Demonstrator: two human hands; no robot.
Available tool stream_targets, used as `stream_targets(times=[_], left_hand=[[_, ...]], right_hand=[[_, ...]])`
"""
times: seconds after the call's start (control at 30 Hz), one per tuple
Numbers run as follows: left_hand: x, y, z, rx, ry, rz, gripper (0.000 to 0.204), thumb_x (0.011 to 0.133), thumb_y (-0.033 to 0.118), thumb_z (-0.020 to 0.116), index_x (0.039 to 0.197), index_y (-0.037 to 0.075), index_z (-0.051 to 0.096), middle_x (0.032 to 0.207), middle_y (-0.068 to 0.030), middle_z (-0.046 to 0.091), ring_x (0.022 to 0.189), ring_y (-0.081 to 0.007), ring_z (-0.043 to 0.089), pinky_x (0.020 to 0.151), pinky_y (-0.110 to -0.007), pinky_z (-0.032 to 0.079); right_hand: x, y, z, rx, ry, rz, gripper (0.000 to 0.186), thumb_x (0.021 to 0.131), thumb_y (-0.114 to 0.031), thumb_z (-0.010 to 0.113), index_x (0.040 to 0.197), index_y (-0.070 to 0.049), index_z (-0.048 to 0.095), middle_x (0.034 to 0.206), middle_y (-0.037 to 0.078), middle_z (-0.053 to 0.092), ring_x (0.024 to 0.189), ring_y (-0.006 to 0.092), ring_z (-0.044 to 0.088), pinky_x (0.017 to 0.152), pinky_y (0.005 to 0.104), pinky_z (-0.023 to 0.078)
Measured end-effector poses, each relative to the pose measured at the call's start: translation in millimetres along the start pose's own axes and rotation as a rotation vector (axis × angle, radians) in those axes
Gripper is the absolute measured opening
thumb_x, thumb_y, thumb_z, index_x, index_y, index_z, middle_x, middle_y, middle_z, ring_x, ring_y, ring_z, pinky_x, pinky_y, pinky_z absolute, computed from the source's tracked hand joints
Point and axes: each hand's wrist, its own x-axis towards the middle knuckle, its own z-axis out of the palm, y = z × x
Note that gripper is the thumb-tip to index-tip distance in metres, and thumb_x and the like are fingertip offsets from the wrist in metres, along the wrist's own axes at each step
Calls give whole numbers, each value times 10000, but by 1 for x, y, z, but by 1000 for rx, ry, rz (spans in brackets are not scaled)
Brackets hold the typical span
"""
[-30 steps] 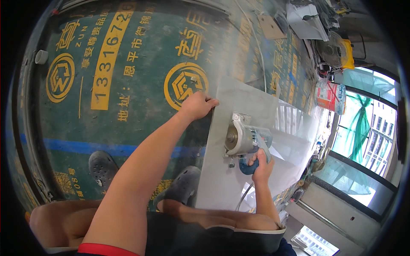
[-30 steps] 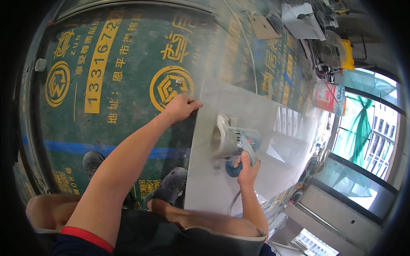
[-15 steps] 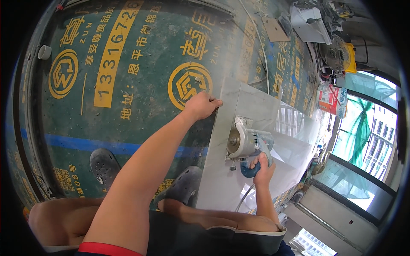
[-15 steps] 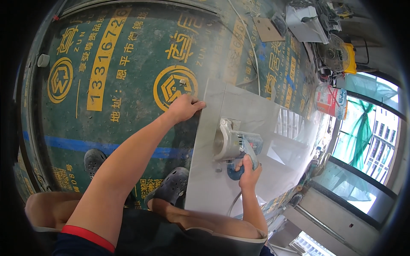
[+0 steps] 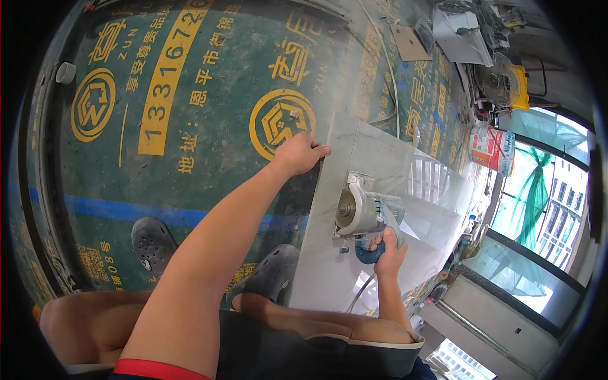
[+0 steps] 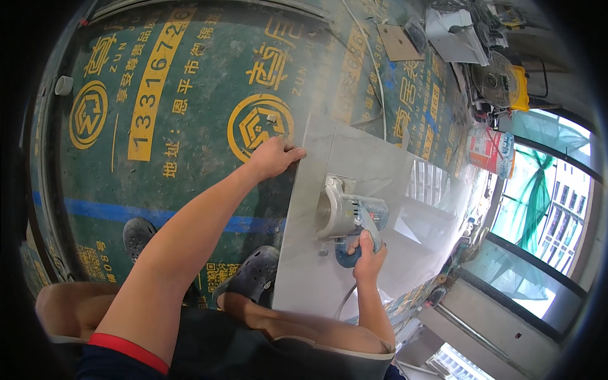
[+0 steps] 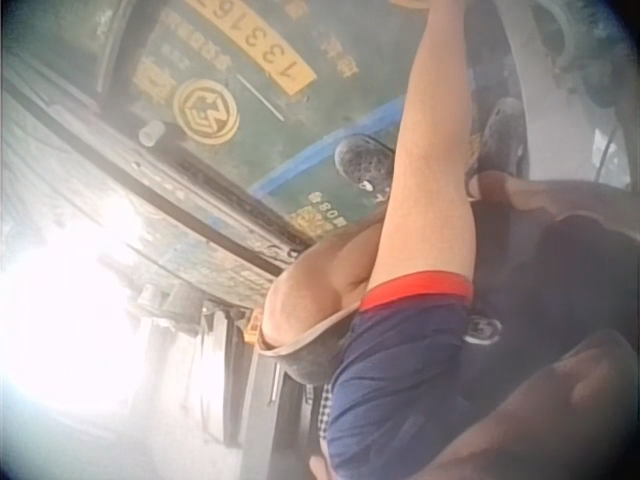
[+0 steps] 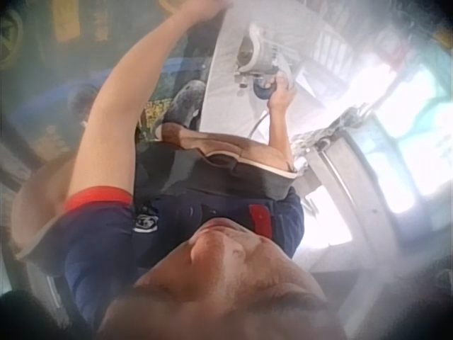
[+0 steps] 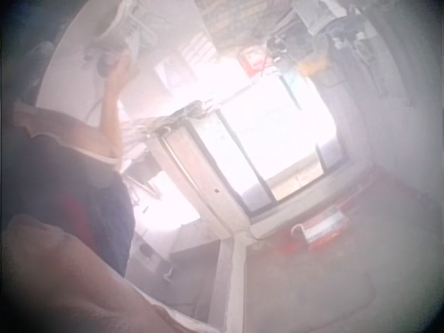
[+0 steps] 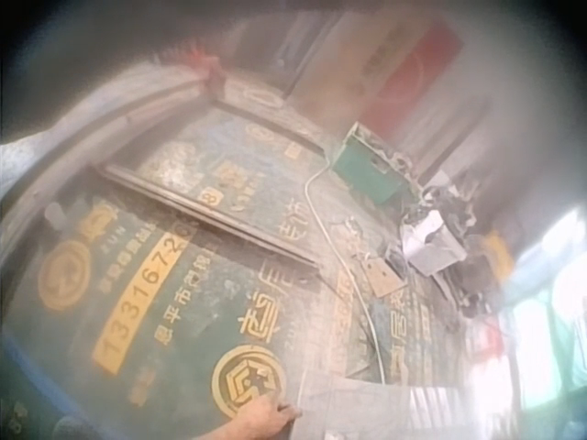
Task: Use a handheld circular saw to cut a specific section out of a ceramic tile.
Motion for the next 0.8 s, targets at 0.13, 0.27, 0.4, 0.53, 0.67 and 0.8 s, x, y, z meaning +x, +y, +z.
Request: stream_targets(times=[0.13, 0.27, 0.4, 0.53, 0.67, 0.8], left_hand=[[-1, 1, 0, -2, 3, 10, 418, 904, 479, 656, 1010, 92, 776, 967, -152, 739, 968, -339, 687, 862, -415, 518], [0, -2, 0, 13, 8, 14, 419, 908, 480, 650, 1017, 94, 773, 968, -151, 739, 974, -337, 687, 862, -413, 518], [-1, 0, 0, -13, -17, 1, 427, 910, 483, 646, 1025, 91, 770, 965, -149, 738, 979, -334, 686, 866, -410, 517], [-2, 2, -1, -16, -10, 4, 425, 908, 481, 650, 1036, 93, 770, 965, -145, 740, 976, -326, 688, 867, -405, 516], [-2, 1, 1, -21, 1, 0, 427, 909, 479, 650, 1049, 93, 769, 957, -140, 741, 961, -323, 690, 864, -404, 517], [-4, 2, -1, -47, -4, 1, 425, 921, 460, 646, 1030, 65, 760, 919, -150, 734, 910, -324, 688, 837, -405, 508]], right_hand=[[-1, 2, -2, -2, -10, -15, 266, 974, -255, 630, 891, -8, 580, 701, 65, 550, 556, 170, 544, 532, 317, 453], [-3, 2, -2, -11, -20, -19, 267, 976, -254, 627, 890, -6, 579, 701, 64, 549, 556, 170, 541, 532, 317, 454], [-4, 2, -2, 5, -17, -1, 270, 977, -255, 626, 898, -1, 577, 700, 66, 546, 556, 173, 542, 531, 318, 454], [-6, 3, -4, -1, -9, 4, 269, 977, -253, 627, 905, 1, 576, 699, 68, 545, 554, 176, 543, 529, 320, 454], [-7, 5, -5, -1, -9, 0, 266, 977, -249, 626, 903, 2, 576, 699, 70, 547, 552, 178, 543, 527, 321, 454], [-8, 5, -4, 0, 2, 13, 261, 979, -241, 622, 904, 5, 577, 698, 72, 551, 554, 177, 546, 527, 319, 454]])
